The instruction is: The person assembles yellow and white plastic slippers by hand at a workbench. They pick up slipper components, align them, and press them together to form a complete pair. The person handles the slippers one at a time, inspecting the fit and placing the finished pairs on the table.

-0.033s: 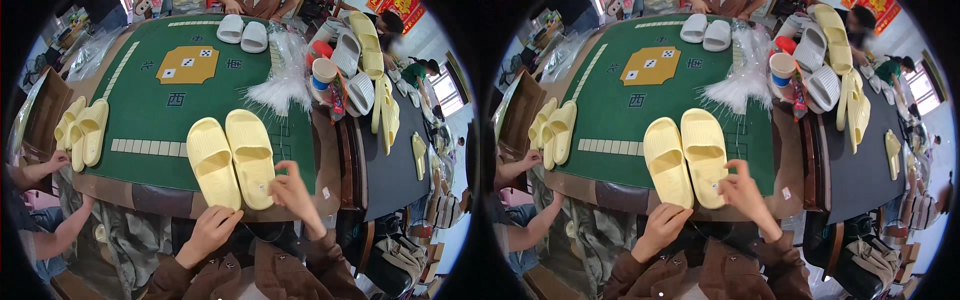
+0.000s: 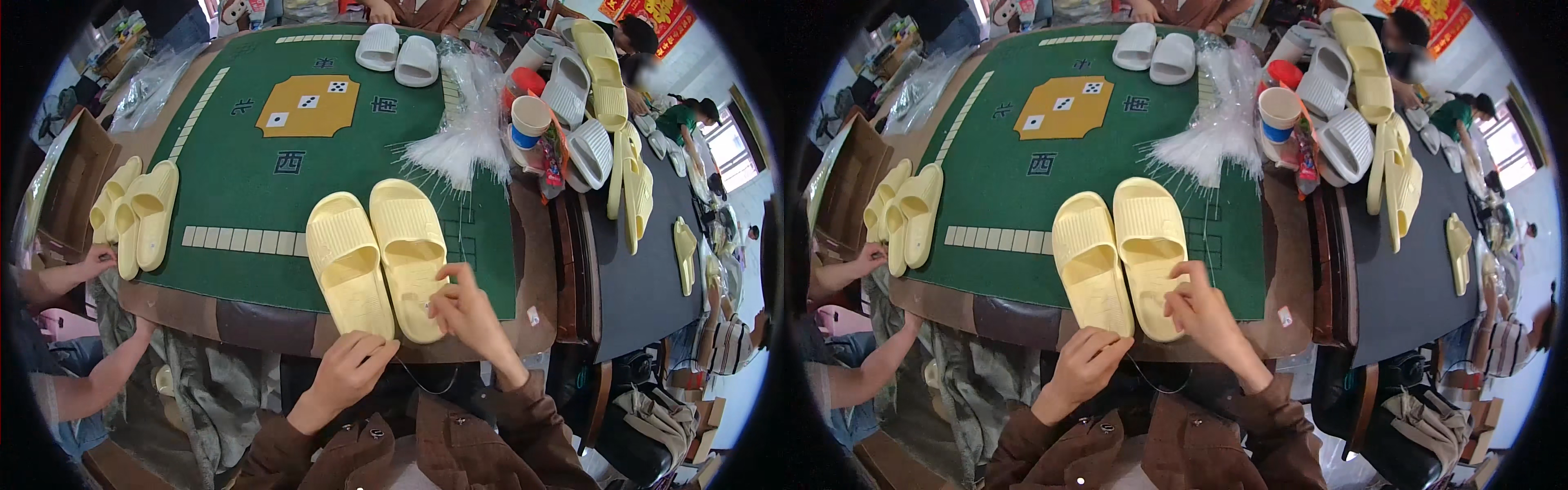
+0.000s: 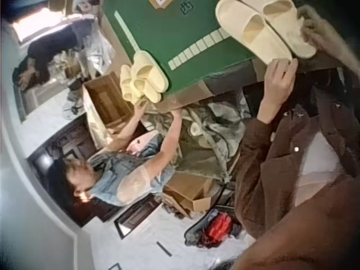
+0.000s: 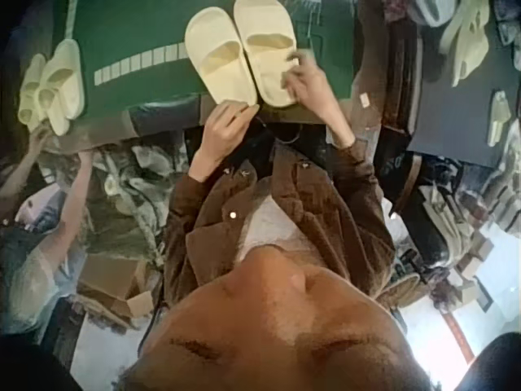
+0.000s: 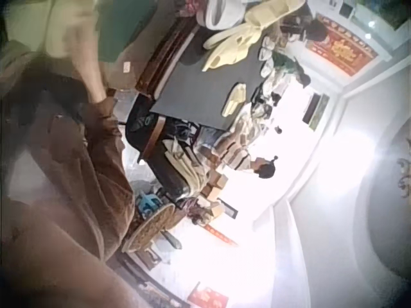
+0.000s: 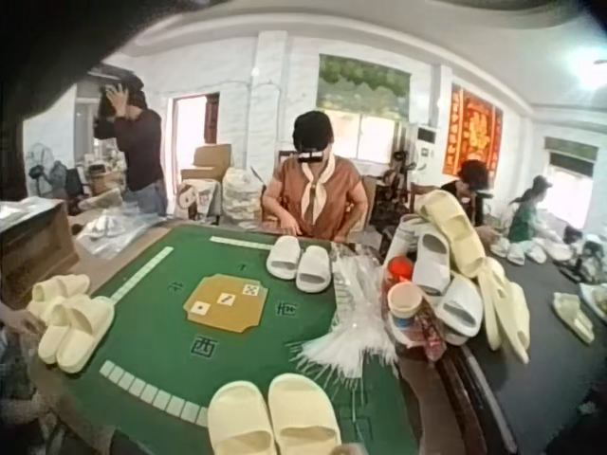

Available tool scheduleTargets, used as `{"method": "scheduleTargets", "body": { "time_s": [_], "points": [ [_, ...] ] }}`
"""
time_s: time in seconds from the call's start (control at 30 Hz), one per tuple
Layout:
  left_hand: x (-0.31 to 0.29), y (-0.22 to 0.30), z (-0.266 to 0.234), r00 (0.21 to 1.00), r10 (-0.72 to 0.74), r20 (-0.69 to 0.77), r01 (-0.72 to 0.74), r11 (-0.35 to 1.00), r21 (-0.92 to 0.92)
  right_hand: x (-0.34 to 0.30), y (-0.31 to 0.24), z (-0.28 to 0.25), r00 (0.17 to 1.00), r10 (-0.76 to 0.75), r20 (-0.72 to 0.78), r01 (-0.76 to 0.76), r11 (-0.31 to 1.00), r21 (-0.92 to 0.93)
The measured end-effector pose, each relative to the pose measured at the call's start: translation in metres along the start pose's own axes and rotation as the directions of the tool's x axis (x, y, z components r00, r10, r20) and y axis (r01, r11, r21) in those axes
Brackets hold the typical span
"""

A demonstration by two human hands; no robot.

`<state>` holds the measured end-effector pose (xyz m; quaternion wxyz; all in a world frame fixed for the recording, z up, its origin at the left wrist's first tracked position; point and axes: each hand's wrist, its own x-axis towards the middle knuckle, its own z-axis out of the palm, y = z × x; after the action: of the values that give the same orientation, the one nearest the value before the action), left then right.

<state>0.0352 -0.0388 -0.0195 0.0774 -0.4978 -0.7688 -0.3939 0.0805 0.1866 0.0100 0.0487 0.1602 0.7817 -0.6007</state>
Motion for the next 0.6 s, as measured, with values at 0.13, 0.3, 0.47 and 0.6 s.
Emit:
{"method": "scheduleTargets", "body": {
  "time_s": [0.13,0.3,0.47,0.6],
  "points": [
    [0.019,-0.019,0.001,0.998,-0.047,0.033,0.047,0.999,0.000,0.037,0.014,0.025,0.886,-0.459,-0.073,0.405,0.839,-0.362],
    [0.027,-0.037,0.003,0.984,-0.154,0.084,0.150,0.987,0.052,0.063,0.015,0.035,0.778,-0.621,-0.099,0.470,0.679,-0.564],
    [0.021,-0.038,-0.004,0.950,-0.106,0.294,0.098,0.994,0.042,0.075,0.013,0.034,0.890,-0.453,-0.055,0.368,0.784,-0.500],
    [0.042,-0.018,-0.006,0.914,-0.095,0.394,0.027,0.984,0.175,0.089,0.018,0.031,0.910,-0.411,0.056,0.364,0.726,-0.584]
  ]
}}
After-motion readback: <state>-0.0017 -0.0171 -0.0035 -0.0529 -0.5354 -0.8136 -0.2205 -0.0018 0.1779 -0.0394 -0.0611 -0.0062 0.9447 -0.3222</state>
